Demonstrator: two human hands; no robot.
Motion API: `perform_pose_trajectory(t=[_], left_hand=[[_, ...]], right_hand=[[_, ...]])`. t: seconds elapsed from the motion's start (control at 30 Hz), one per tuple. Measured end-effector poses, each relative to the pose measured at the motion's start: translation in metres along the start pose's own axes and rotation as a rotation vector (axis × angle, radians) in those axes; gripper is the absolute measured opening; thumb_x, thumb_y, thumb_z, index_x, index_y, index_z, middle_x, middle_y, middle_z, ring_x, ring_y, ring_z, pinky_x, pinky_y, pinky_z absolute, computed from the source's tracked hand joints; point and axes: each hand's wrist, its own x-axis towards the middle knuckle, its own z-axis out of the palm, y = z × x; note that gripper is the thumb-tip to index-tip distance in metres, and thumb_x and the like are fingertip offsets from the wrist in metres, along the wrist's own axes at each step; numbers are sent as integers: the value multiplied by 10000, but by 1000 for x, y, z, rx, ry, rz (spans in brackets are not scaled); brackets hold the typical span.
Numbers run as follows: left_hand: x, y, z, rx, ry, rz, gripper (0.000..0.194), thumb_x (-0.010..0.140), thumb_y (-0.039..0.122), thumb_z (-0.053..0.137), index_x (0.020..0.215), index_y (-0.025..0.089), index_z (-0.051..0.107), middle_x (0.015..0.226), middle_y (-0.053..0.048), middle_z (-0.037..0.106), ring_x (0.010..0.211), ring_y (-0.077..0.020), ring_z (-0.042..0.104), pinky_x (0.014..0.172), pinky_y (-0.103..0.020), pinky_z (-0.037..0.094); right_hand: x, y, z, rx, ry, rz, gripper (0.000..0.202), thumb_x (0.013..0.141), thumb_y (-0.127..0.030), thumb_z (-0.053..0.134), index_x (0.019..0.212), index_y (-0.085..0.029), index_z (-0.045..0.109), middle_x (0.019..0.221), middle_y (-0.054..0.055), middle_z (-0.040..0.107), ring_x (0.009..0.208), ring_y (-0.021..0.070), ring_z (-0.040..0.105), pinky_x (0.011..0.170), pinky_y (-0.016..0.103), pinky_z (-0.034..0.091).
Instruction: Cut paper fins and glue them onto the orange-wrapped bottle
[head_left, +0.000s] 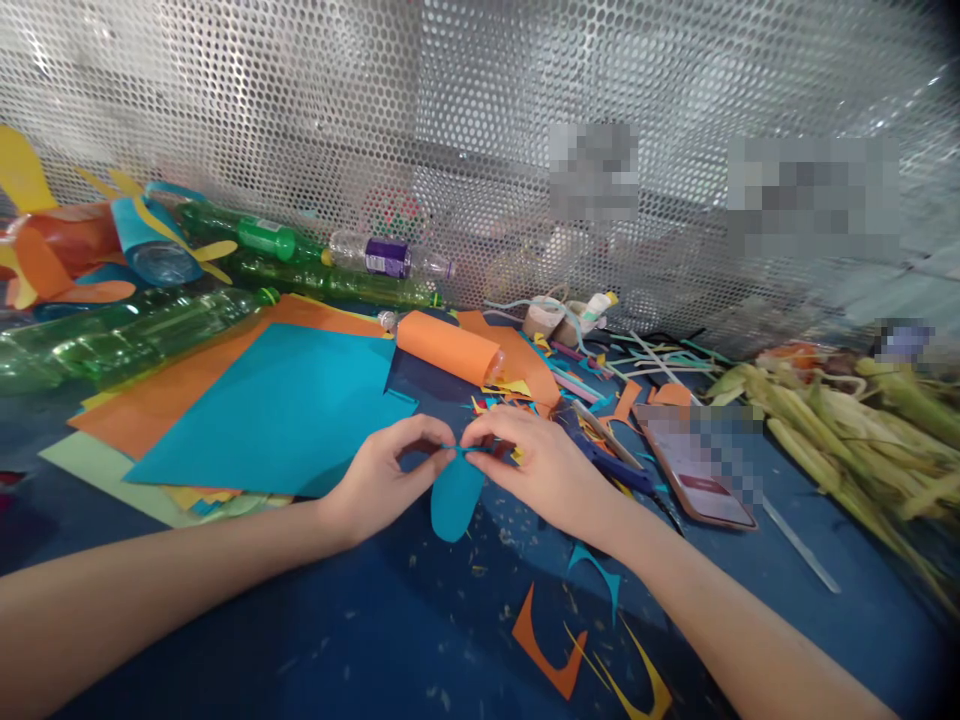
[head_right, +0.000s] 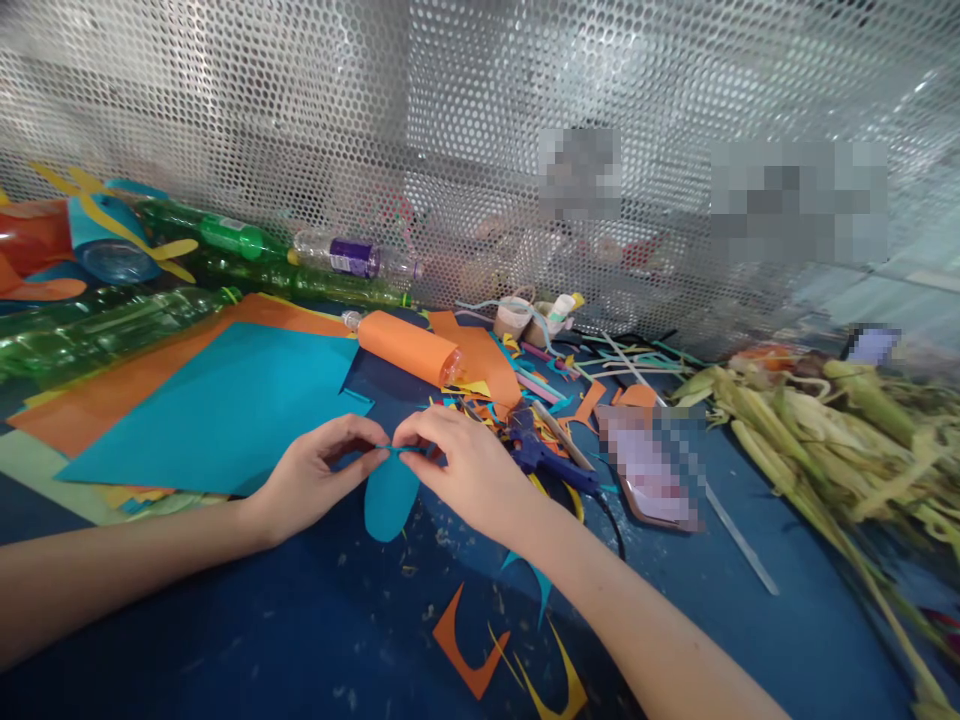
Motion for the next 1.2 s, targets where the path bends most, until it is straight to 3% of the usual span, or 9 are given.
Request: perform_pose_trajectory(t=[0.4,0.7,0.83,0.93,1.07,1.2], left_hand=[[0,3,0,12,-20,18,39,820,176,515,841,170,547,816,-7,578,775,-110,571,715,-230,489],[-1,2,0,18,-19,15,48,826,193,507,862,174,534,835,-12,565,784,-114,577,727,-243,503],[-2,2,0,38,0,39,45,829,177,497,862,177,528,840,-15,570,784,-114,578,726,-240,502],[-3,1,-1,85,-8,63,47,829,175,497,862,180,531,848,-19,587,788,-117,583,731,-243,501],[-3,0,-1,154,-1,78,69,833,195,499,879,182,549,863,-28,609,797,-127,589,739,-256,497],[-3,1,-2,224,3,119,80,836,185,490,868,188,563,864,-25,618,814,-132,581,752,-264,481]], right_hand=[[-1,-1,-6,-104,3,-54,67,820,-162,547,770,-204,564,815,-12,605,777,115,548,710,234,412],[-2,-3,-8,-215,-19,25,99,815,-266,567,751,-204,522,753,-4,596,723,142,553,652,262,405],[-2,-5,-12,-32,-33,76,103,813,-301,565,860,-219,524,843,-1,611,767,137,575,688,260,435],[-1,-5,-15,115,-42,138,159,875,-330,454,963,-220,528,888,16,623,761,129,584,651,245,447],[0,-2,-14,32,-95,164,237,900,-323,393,886,-209,600,781,6,635,654,120,563,554,236,407],[-1,-1,-12,43,-83,167,237,890,-333,411,889,-211,614,824,13,652,716,137,586,609,249,437]])
